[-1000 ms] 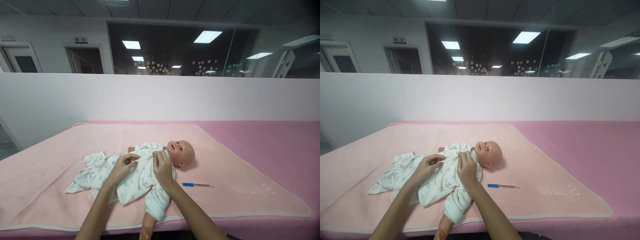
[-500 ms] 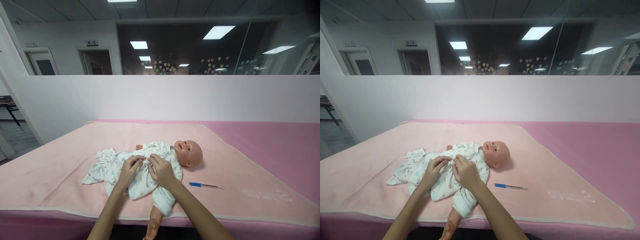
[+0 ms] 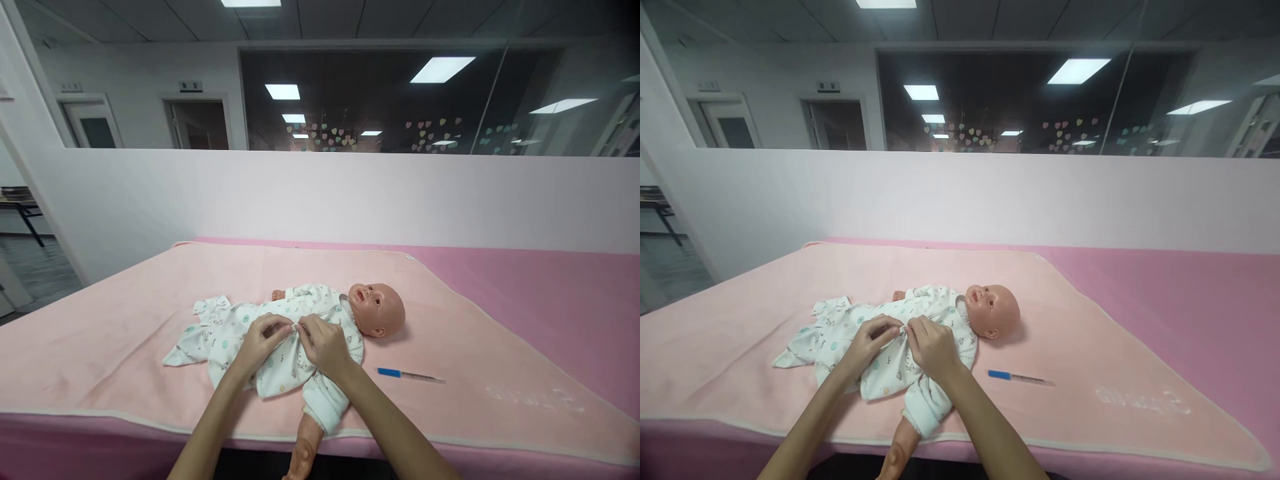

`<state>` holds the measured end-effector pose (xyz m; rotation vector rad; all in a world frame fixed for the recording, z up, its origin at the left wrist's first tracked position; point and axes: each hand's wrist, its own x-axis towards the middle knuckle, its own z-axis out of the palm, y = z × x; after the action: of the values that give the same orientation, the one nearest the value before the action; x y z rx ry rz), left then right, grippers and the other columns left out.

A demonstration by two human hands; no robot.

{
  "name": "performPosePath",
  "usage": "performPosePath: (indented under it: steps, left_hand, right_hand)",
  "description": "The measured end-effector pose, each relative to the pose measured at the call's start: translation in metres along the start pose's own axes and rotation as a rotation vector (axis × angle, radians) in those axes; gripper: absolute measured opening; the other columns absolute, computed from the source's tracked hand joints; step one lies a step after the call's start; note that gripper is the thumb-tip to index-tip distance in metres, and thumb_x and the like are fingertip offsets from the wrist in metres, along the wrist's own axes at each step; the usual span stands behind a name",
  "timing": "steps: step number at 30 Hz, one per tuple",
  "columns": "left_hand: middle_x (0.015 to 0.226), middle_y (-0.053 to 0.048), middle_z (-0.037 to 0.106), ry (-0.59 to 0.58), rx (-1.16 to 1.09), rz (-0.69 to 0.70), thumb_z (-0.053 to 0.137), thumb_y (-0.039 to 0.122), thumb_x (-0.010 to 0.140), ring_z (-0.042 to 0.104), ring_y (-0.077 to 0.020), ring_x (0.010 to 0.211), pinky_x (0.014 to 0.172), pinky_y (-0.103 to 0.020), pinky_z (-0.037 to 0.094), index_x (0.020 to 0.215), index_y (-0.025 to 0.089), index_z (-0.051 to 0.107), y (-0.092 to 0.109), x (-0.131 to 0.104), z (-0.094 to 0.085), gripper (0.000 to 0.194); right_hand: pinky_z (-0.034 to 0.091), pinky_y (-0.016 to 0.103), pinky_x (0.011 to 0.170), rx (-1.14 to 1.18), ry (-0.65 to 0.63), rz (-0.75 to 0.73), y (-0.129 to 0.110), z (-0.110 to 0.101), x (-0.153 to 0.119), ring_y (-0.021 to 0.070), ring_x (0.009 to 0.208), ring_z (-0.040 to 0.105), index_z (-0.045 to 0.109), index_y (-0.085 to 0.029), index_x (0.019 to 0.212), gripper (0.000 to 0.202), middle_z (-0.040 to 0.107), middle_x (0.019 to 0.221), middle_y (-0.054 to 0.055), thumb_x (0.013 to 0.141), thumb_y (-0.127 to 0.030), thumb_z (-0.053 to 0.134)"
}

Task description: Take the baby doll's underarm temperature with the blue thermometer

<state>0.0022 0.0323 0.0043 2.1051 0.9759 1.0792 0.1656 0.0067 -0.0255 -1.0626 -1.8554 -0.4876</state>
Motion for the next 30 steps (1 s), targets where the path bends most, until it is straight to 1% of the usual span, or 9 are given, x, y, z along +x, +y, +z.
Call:
performPosePath:
  steps: [2,4,7,10,16,19,22,24,30]
  left_hand:
    - [0.078,-0.004,0.060,-0.050,0.051,0.024,0.060,0.040,0.073,0.054,-0.0181,0.078,0.070,-0.028,0.044,0.085,0.018,0.065,0.002,-0.002,-0.001,0.026]
    - [0.081,-0.003,0.059,-0.072,0.106,0.034,0.064,0.035,0.070,0.053,-0.0182,0.081,0.074,-0.029,0.045,0.087,0.019,0.064,0.004,-0.003,-0.001,0.024]
    - [0.087,-0.003,0.060,-0.073,0.129,0.021,0.061,0.028,0.070,0.053,-0.0181,0.084,0.078,-0.030,0.044,0.090,0.021,0.063,0.004,-0.005,0.000,0.021]
    - [0.090,-0.004,0.060,-0.063,0.075,-0.002,0.060,0.024,0.070,0.053,-0.0182,0.087,0.080,-0.031,0.044,0.090,0.020,0.062,0.002,-0.005,0.001,0.021]
    - [0.086,-0.004,0.059,-0.057,-0.070,-0.039,0.059,0.020,0.068,0.054,-0.0164,0.083,0.075,-0.028,0.046,0.089,0.018,0.059,-0.003,-0.004,0.001,0.021]
    - [0.075,-0.001,0.058,-0.060,-0.098,-0.072,0.059,0.019,0.067,0.053,-0.0143,0.072,0.066,-0.026,0.045,0.089,0.017,0.058,-0.005,-0.003,0.001,0.022]
    - [0.066,0.002,0.054,-0.058,-0.097,-0.095,0.059,0.016,0.064,0.050,-0.0123,0.063,0.059,-0.023,0.041,0.086,0.017,0.059,-0.006,-0.003,0.001,0.022]
    - [0.065,0.002,0.052,-0.065,-0.108,-0.090,0.058,0.014,0.063,0.049,-0.0119,0.062,0.058,-0.023,0.039,0.084,0.018,0.059,-0.006,-0.003,0.001,0.021]
    - [0.069,0.001,0.053,-0.087,-0.174,-0.078,0.053,0.012,0.062,0.049,-0.0133,0.068,0.062,-0.024,0.039,0.080,0.017,0.057,-0.007,-0.003,0.000,0.020]
  right_hand:
    - [0.033,0.020,0.052,0.016,-0.015,0.007,-0.001,-0.001,0.000,0.0102,0.059,0.054,0.054,-0.018,0.082,0.018,0.058,0.068,0.001,0.090,-0.022,0.038]
    - [0.033,0.021,0.053,0.029,-0.025,0.014,-0.001,-0.002,0.000,0.0106,0.059,0.054,0.054,-0.018,0.080,0.017,0.058,0.069,0.002,0.088,-0.021,0.039]
    - [0.034,0.021,0.054,0.039,-0.047,0.026,-0.001,-0.003,-0.001,0.0113,0.061,0.054,0.054,-0.018,0.078,0.017,0.058,0.070,0.003,0.086,-0.021,0.040]
    - [0.035,0.021,0.055,0.060,-0.061,0.025,-0.001,-0.003,-0.001,0.0116,0.063,0.055,0.055,-0.018,0.079,0.016,0.059,0.073,0.003,0.084,-0.019,0.040]
    - [0.034,0.021,0.055,0.071,-0.066,0.020,0.000,-0.002,-0.002,0.0114,0.064,0.055,0.056,-0.018,0.080,0.013,0.059,0.075,0.002,0.083,-0.020,0.043]
    - [0.033,0.022,0.055,0.064,-0.079,0.023,0.000,-0.001,-0.002,0.0110,0.063,0.054,0.056,-0.018,0.081,0.013,0.059,0.074,0.002,0.084,-0.020,0.043]
    - [0.031,0.022,0.054,0.053,-0.095,0.014,0.001,0.000,-0.003,0.0101,0.061,0.053,0.056,-0.019,0.081,0.013,0.059,0.072,0.001,0.086,-0.021,0.044]
    - [0.030,0.022,0.053,0.038,-0.099,0.013,0.002,0.002,-0.003,0.0099,0.060,0.053,0.056,-0.019,0.081,0.014,0.059,0.071,0.000,0.087,-0.022,0.044]
    - [0.026,0.023,0.051,-0.017,-0.096,0.019,0.003,0.004,-0.004,0.0097,0.059,0.052,0.054,-0.020,0.081,0.015,0.059,0.070,-0.001,0.089,-0.025,0.042]
